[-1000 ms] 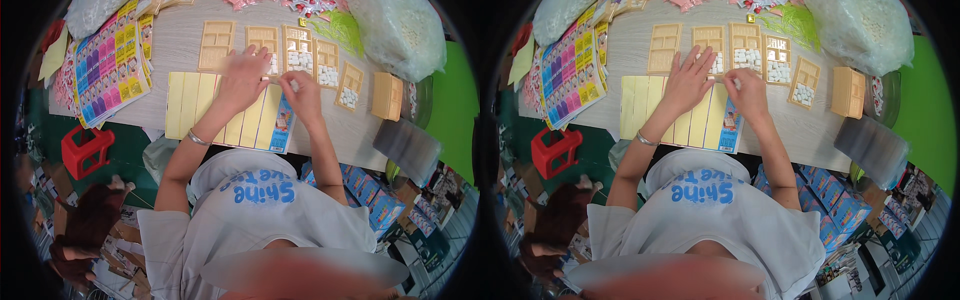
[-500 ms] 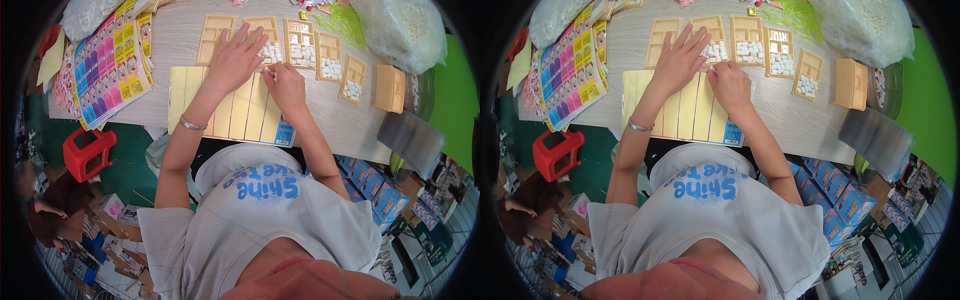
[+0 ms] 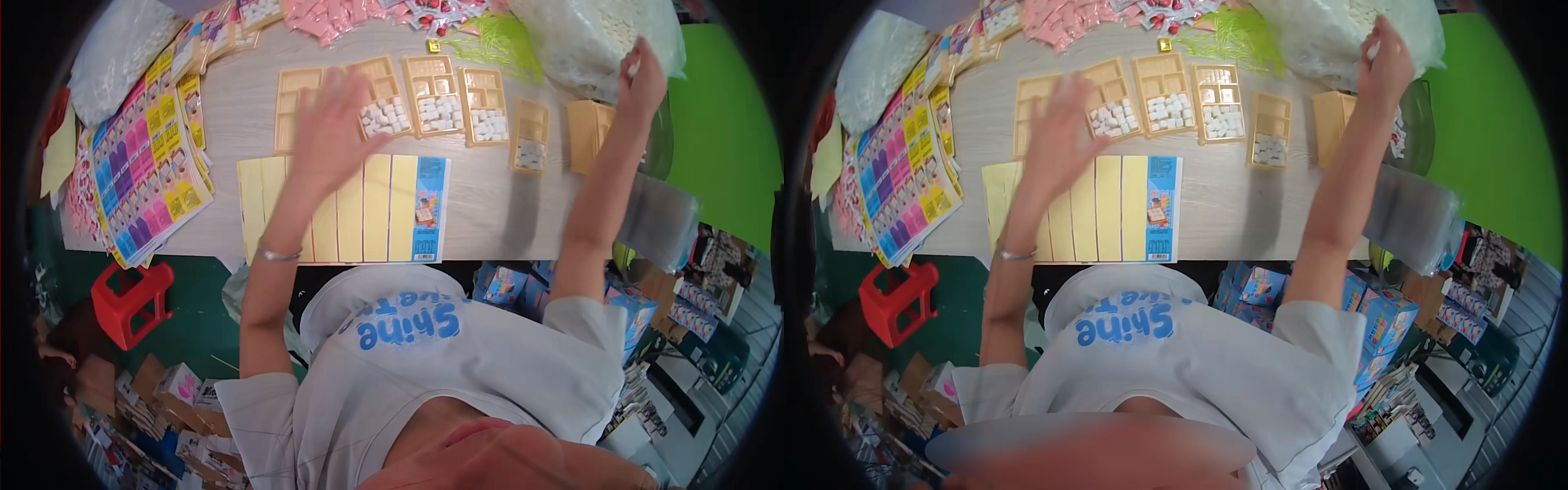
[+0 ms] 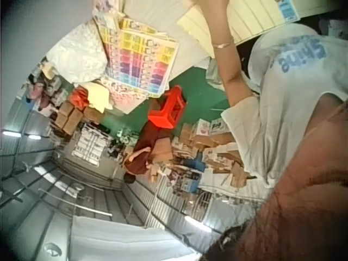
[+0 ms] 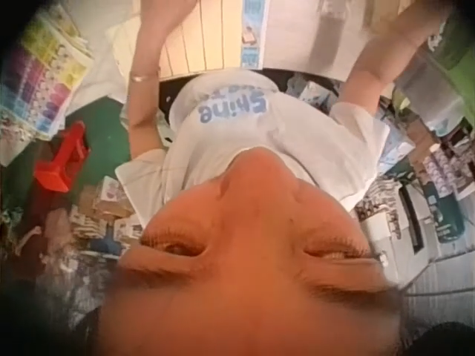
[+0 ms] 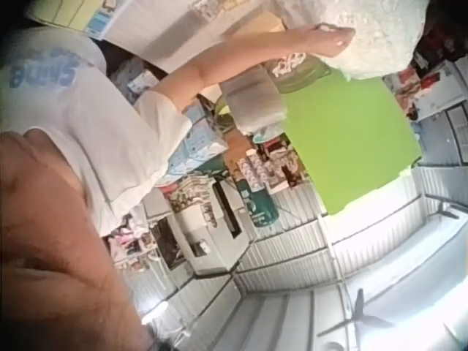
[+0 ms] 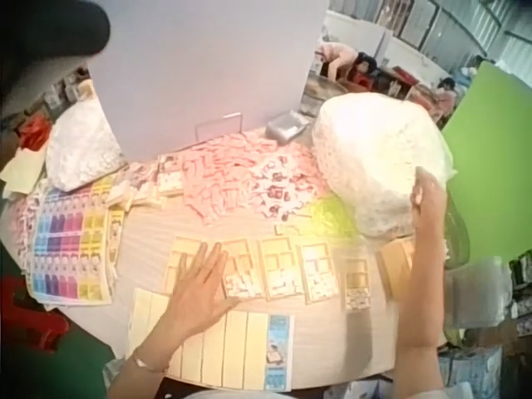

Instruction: Packaging small white blocks into plastic trays and then sealing them into plastic sleeves with labels.

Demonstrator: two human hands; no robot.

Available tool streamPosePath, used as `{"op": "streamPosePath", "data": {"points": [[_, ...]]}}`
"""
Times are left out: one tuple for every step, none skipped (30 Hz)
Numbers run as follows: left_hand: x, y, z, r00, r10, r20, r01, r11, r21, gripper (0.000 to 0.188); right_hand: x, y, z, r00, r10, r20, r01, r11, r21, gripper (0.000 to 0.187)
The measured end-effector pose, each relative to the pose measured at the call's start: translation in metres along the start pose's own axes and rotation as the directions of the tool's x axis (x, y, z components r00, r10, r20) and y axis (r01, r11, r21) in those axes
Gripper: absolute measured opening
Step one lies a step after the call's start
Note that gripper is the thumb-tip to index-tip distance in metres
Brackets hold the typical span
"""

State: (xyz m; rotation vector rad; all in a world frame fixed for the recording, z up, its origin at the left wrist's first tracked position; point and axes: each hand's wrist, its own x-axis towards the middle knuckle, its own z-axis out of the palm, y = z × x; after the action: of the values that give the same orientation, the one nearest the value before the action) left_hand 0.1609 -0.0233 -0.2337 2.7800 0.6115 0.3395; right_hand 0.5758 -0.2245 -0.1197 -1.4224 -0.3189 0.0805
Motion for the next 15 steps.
{"op": "streamPosePath", "data": {"points": [[-0.005,-0.020,-0.010,0.997,-0.033,-0.063,0.032,0.999,-0.012,0.083,0.037,-0.004,-0.002,0.997,-0.072,0.002,0.068,0.928,-0.365,0.039],[-0.011,-0.042,-0.018,0.997,-0.037,-0.069,0.037,0.999,-0.003,0.083,0.078,-0.002,-0.009,0.990,-0.136,0.030,0.121,0.726,-0.677,0.051],[-0.015,-0.065,-0.024,0.999,-0.037,0.011,0.038,0.999,-0.015,0.085,0.142,0.009,-0.032,0.990,-0.137,0.030,0.122,0.732,-0.671,0.051],[-0.025,-0.081,-0.028,0.993,-0.071,0.096,0.073,0.997,-0.017,0.087,0.176,0.026,-0.028,0.963,0.091,0.255,0.218,0.297,-0.930,0.064],[-0.022,-0.086,-0.023,0.980,-0.113,0.163,0.126,0.990,-0.070,0.085,0.229,0.030,-0.048,0.881,0.359,0.307,0.395,-0.202,-0.896,0.077],[-0.034,-0.090,-0.021,0.973,-0.163,0.166,0.171,0.985,-0.033,0.085,0.227,0.058,-0.024,0.857,0.376,0.352,0.434,-0.160,-0.886,0.077],[-0.045,-0.090,-0.018,0.983,-0.142,0.115,0.149,0.987,-0.058,0.082,0.215,0.086,-0.006,0.871,0.401,0.283,0.321,-0.029,-0.947,0.079],[-0.048,-0.087,-0.014,0.993,-0.097,0.067,0.103,0.990,-0.094,0.080,0.204,0.110,-0.001,0.879,0.437,0.189,0.173,0.078,-0.982,0.082],[-0.030,-0.079,-0.003,0.997,-0.050,0.052,0.056,0.990,-0.127,0.080,0.248,0.119,-0.053,0.895,0.362,0.262,0.227,0.137,-0.964,0.076],[-0.029,-0.076,0.001,0.999,-0.042,0.031,0.047,0.985,-0.167,0.078,0.261,0.125,-0.066,0.892,0.364,0.269,0.233,0.140,-0.962,0.076],[-0.028,-0.073,0.002,0.999,-0.034,0.007,0.035,0.978,-0.207,0.076,0.271,0.127,-0.073,0.916,0.275,0.291,0.282,0.072,-0.957,0.072],[-0.031,-0.070,0.001,0.999,-0.052,0.012,0.054,0.979,-0.198,0.076,0.268,0.134,-0.065,0.925,0.197,0.324,0.329,0.009,-0.944,0.067],[-0.033,-0.068,0.000,0.999,-0.051,-0.008,0.049,0.987,-0.153,0.074,0.266,0.130,-0.066,0.923,0.139,0.359,0.372,-0.076,-0.925,0.066],[-0.041,-0.068,-0.004,0.997,-0.069,-0.027,0.066,0.994,-0.091,0.071,0.254,0.126,-0.053,0.905,0.089,0.416,0.425,-0.143,-0.894,0.064],[-0.047,-0.067,-0.004,0.996,-0.088,-0.023,0.086,0.993,-0.081,0.071,0.241,0.116,-0.051,0.918,0.049,0.393,0.396,-0.134,-0.909,0.061]]}}
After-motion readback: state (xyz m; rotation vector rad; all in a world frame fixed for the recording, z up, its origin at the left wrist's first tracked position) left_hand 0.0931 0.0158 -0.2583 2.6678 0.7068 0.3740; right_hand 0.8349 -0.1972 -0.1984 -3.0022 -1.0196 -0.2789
